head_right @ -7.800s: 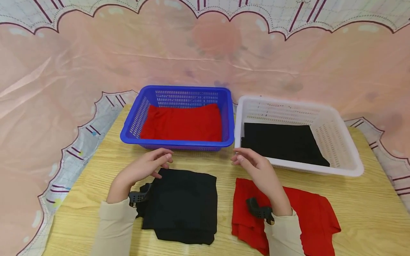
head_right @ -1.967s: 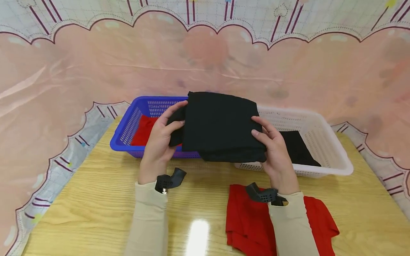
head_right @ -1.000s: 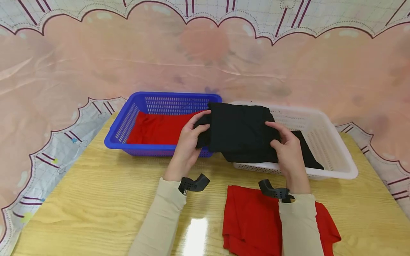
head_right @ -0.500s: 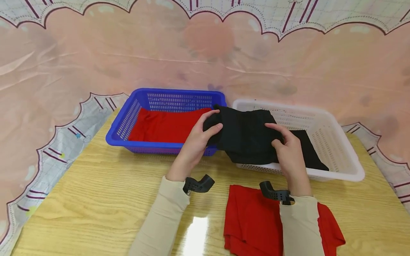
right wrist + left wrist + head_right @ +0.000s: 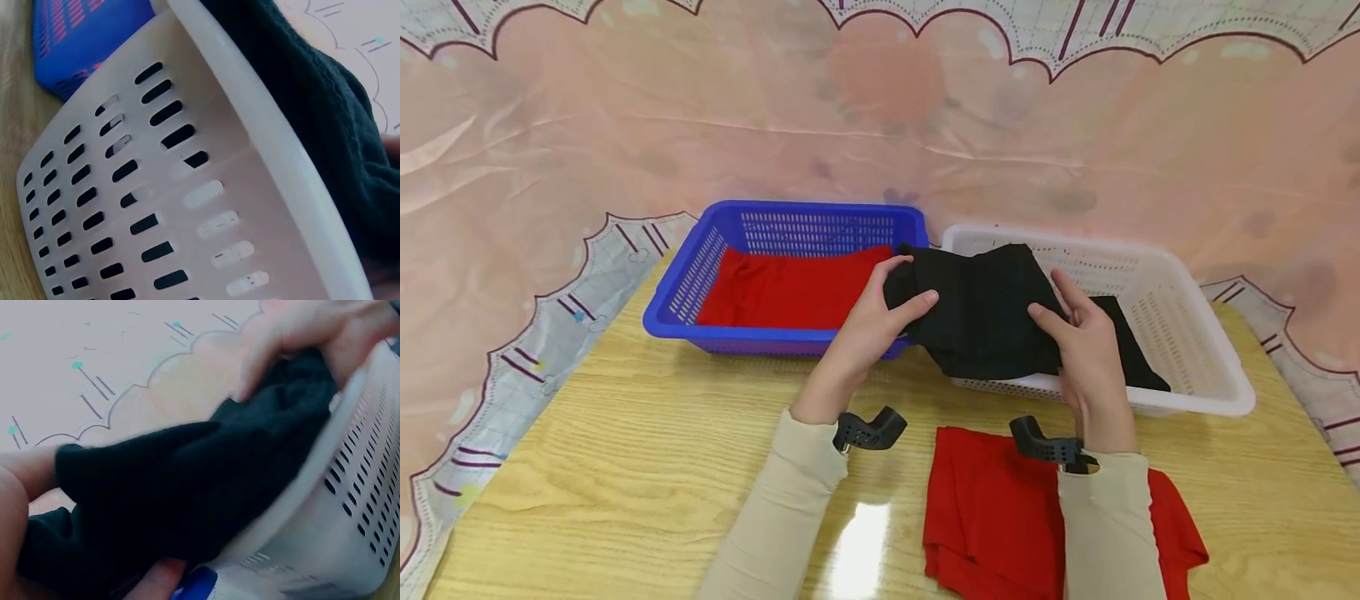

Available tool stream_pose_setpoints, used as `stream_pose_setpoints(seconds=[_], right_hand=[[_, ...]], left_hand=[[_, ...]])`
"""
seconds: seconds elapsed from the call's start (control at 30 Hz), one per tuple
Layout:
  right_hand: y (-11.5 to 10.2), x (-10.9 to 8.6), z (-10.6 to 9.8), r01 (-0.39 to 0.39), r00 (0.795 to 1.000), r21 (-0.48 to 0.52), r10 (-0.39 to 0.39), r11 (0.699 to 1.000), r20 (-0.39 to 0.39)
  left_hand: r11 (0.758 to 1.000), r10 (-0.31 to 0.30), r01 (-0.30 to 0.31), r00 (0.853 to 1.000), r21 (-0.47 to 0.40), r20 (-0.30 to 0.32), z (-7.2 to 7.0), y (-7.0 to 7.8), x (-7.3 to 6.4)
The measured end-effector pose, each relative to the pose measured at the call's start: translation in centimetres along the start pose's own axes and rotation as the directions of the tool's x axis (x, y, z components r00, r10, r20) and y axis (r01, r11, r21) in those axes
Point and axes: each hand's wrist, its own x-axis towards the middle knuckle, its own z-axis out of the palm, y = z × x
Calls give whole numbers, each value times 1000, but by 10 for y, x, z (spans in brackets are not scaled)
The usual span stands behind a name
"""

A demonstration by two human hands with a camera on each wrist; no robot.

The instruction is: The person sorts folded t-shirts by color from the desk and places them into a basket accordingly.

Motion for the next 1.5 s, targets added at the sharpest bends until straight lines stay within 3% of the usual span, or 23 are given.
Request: stream_pose_setpoints(seconds=[0.07, 0.13, 0.17, 0.2, 0.27, 0.33, 0.43, 0.5, 0.6, 0.83, 1.0, 1.17, 1.33, 1.5], right_hand=[[-1, 0, 0, -14, 1000, -23, 14, 1000, 7], [-1, 0, 1, -19, 1000, -214, 17, 977, -10], [-2, 0, 1, -26, 1000, -341, 21, 940, -20], [-2, 0, 1, -36, 999, -473, 25, 880, -30], [-4, -1, 0, -46, 999, -689, 29, 723, -35], [-7, -1, -3, -47, 999, -812, 35, 581, -32], [-10, -2, -8, -41, 998, -862, 68, 506, -8], [-11, -1, -11, -22, 996, -875, 84, 483, 21], [-12, -1, -14, 3, 997, -872, 66, 490, 41], [-10, -1, -20, 10, 996, -868, -81, 496, -35], [-9, -2, -23, -52, 984, -843, -118, 535, -136], [-8, -2, -24, -87, 968, -796, -137, 599, -208], [-9, -2, -25, -107, 958, -756, -137, 646, -253], [-10, -1, -24, -111, 949, -737, -149, 666, -278]], left_hand=[[998, 9, -9, 1000, 60, -6, 2, 0, 0], [993, 19, -17, 1000, 117, -15, 3, 1, 0], [990, 23, -20, 1000, 141, -19, 3, 1, 0], [986, 27, -23, 999, 164, -22, 4, 1, 0], [978, 41, -35, 999, 206, -25, 4, 2, 1], [968, 51, -44, 998, 246, -23, 5, 2, 1], [956, 75, -66, 997, 284, -20, 6, 2, 2], [949, 85, -74, 996, 306, -21, 7, 2, 2], [941, 104, -89, 994, 327, -29, 9, 1, 2], [907, 200, -172, 979, 384, -33, 20, -2, 3], [856, 246, -214, 969, 470, -7, 31, -5, 4], [807, 255, -206, 967, 554, -12, 37, -4, 6], [795, 239, -187, 971, 577, -15, 37, -2, 9], [787, 214, -170, 977, 593, -3, 36, 0, 13]])
